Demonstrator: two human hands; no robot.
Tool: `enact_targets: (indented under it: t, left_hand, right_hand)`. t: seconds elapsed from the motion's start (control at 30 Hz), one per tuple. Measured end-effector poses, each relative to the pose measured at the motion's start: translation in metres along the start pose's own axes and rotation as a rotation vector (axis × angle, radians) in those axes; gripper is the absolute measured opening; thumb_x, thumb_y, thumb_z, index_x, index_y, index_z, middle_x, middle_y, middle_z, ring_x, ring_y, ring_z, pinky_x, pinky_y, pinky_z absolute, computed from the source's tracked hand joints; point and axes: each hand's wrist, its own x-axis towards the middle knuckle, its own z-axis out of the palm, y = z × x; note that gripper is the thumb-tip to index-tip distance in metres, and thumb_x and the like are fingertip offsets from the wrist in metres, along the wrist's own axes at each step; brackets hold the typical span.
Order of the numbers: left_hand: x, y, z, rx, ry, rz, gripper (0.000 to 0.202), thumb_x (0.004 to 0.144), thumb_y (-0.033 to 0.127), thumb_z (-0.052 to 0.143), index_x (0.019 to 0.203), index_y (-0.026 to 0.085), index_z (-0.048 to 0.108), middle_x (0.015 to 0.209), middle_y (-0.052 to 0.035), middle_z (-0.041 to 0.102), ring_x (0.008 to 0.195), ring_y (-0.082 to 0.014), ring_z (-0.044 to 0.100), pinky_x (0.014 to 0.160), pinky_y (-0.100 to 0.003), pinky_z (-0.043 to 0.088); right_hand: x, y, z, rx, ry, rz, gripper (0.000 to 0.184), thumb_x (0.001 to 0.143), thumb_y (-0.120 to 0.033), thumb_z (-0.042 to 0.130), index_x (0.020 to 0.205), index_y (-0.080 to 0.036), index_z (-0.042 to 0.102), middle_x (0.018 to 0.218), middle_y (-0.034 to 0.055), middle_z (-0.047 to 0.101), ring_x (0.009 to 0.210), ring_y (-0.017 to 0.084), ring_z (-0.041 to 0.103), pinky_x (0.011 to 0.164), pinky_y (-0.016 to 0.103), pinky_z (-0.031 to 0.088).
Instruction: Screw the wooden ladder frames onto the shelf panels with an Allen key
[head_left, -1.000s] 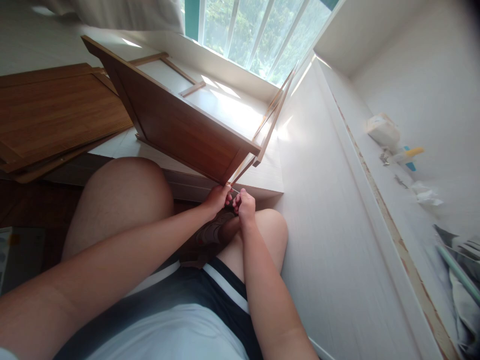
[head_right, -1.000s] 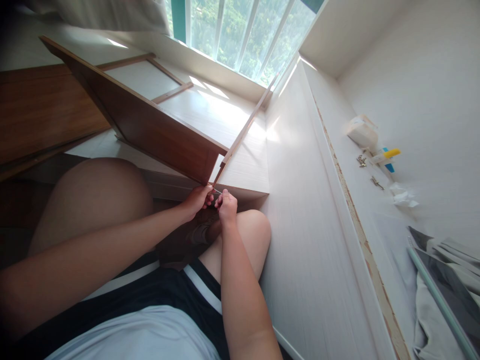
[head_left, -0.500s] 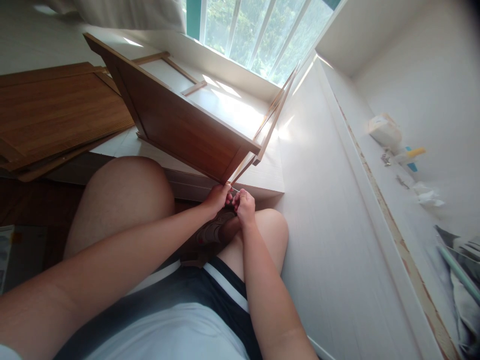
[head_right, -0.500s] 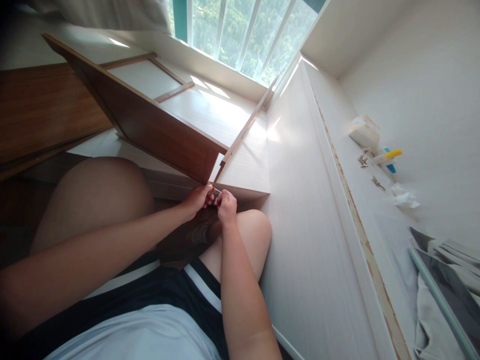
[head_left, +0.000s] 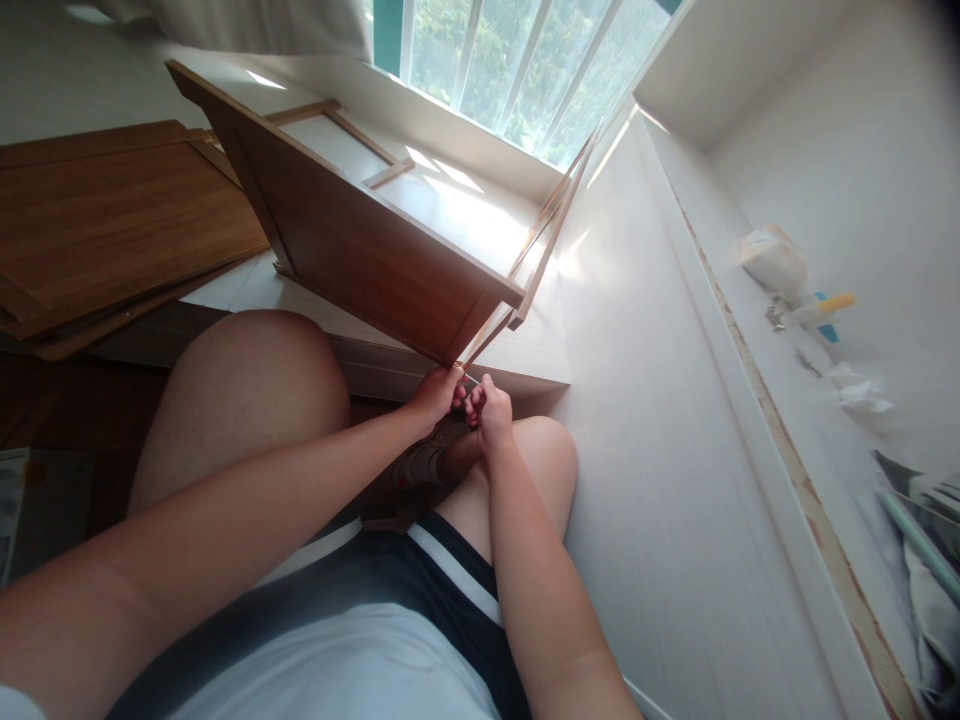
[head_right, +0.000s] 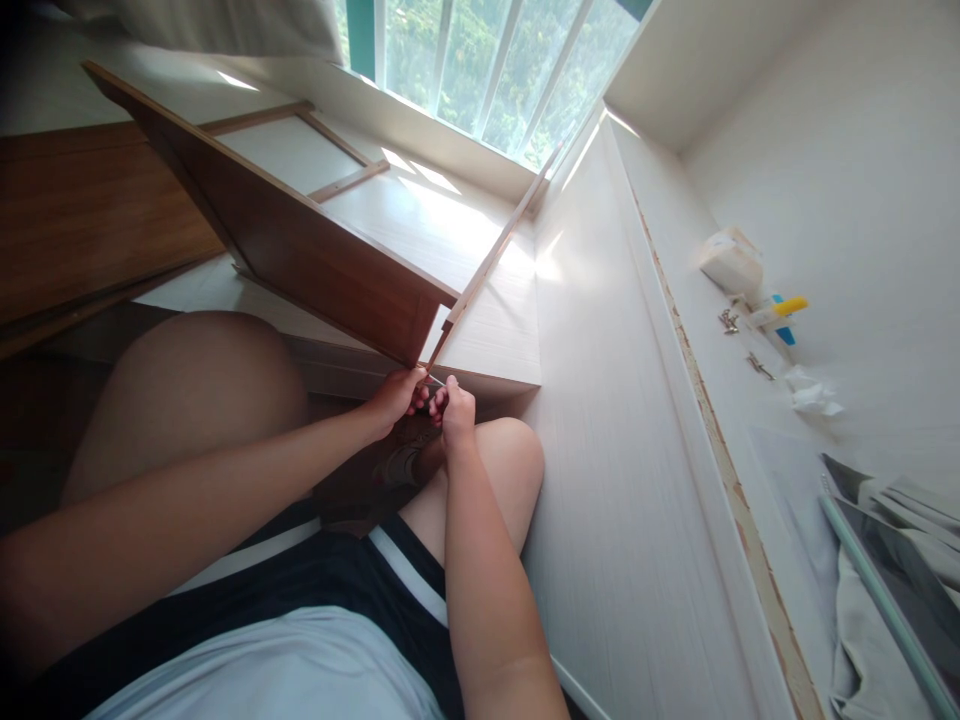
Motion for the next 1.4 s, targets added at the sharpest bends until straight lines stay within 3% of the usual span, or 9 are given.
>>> enact_targets:
  t: [0.4, 0.7, 1.4]
  left_hand:
    - [0.0004, -0.0007, 0.0001, -0.005, -0.018, 0.014, 0.024, 0.088, 0.036, 0.046, 0.08, 0.017, 0.059, 0.06, 0.0015, 0.055, 0.047, -0.0089, 0.047, 0.043, -0.022, 0.029]
    - [0.0009, -0.0017, -0.0001, 0.0, -0.02, 0.022, 0.026, 0.088, 0.036, 0.045, 0.078, 0.017, 0.059, 0.06, 0.0015, 0.054, 0.047, -0.0091, 0.048, 0.043, -0.022, 0.03]
    - [0.0016, -0.0017, -0.0001, 0.009, -0.023, 0.017, 0.027, 0.089, 0.035, 0.044, 0.082, 0.015, 0.06, 0.062, 0.0006, 0.054, 0.048, -0.0085, 0.048, 0.042, -0.02, 0.029]
  right_hand:
    - [0.0017, -0.0001, -0.0038, 0.002, 0.074, -0.036, 0.046, 0.088, -0.051, 0.049, 0.054, -0.02, 0.041, 0.037, -0.0016, 0.046, 0.03, 0.008, 0.032, 0.031, 0.021, 0.018]
    - [-0.0005, 0.0005, -0.0015, -0.041, 0.03, -0.103, 0.048, 0.088, -0.051, 0.051, 0.053, -0.02, 0.042, 0.038, -0.0018, 0.047, 0.029, 0.007, 0.031, 0.031, 0.021, 0.018]
    - [-0.001, -0.0017, -0.0004, -0.115, 0.07, -0.157, 0.049, 0.089, -0.054, 0.049, 0.054, -0.019, 0.047, 0.042, -0.0017, 0.049, 0.032, 0.008, 0.034, 0.032, 0.022, 0.021]
